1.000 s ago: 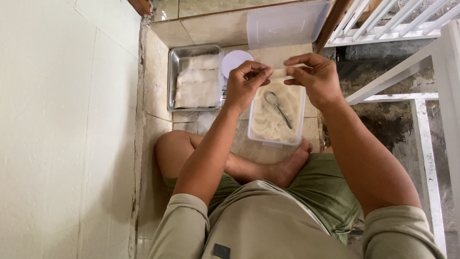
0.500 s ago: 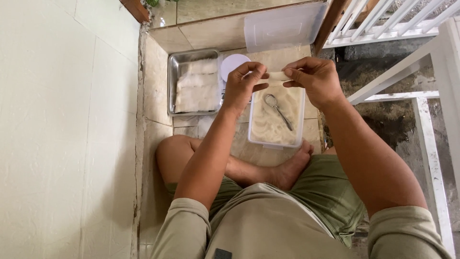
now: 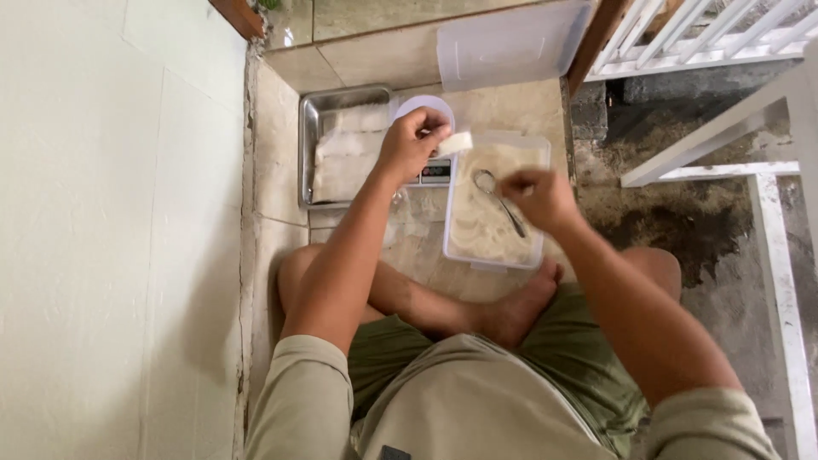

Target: The person scoops a white powder from a plastic container using a spoon and fills small plastic bags. Each filled bag is then placed on a digital scale to check the weight before being set aside in a metal tray.

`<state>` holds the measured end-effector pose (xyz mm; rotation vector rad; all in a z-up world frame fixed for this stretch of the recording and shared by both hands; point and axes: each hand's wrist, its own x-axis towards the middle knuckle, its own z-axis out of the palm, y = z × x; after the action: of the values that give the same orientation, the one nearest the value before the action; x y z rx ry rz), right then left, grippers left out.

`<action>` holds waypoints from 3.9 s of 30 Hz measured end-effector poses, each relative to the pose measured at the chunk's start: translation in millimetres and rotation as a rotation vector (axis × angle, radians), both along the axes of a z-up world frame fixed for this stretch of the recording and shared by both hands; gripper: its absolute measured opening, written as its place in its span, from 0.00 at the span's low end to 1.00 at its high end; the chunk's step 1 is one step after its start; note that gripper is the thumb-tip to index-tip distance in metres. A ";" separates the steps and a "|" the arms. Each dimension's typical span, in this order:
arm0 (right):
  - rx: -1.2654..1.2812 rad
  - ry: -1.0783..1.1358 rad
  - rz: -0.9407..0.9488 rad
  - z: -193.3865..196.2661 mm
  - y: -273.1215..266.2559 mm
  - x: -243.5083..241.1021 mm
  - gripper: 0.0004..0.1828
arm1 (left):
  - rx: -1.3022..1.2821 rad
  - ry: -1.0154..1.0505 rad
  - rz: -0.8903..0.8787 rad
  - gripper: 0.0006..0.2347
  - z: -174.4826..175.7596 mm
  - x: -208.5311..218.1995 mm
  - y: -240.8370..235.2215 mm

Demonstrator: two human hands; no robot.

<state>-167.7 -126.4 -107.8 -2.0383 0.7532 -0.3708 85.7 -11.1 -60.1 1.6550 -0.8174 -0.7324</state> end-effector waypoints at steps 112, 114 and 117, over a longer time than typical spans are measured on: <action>-0.034 0.156 0.175 -2.7 2.2 13.4 0.07 | 0.290 -0.085 -0.039 0.10 -53.7 -83.9 60.1; -0.011 0.190 0.166 -8.5 -0.9 16.9 0.07 | 0.239 -0.064 -0.057 0.08 -46.6 -85.1 63.1; 0.011 0.252 0.160 38.9 17.0 10.5 0.07 | 0.238 -0.131 -0.070 0.08 -51.2 -81.9 61.9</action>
<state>-157.3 -109.4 -68.9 -2.1420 0.7339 -0.0182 3.8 50.8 -111.3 1.9113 -0.9128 -0.8010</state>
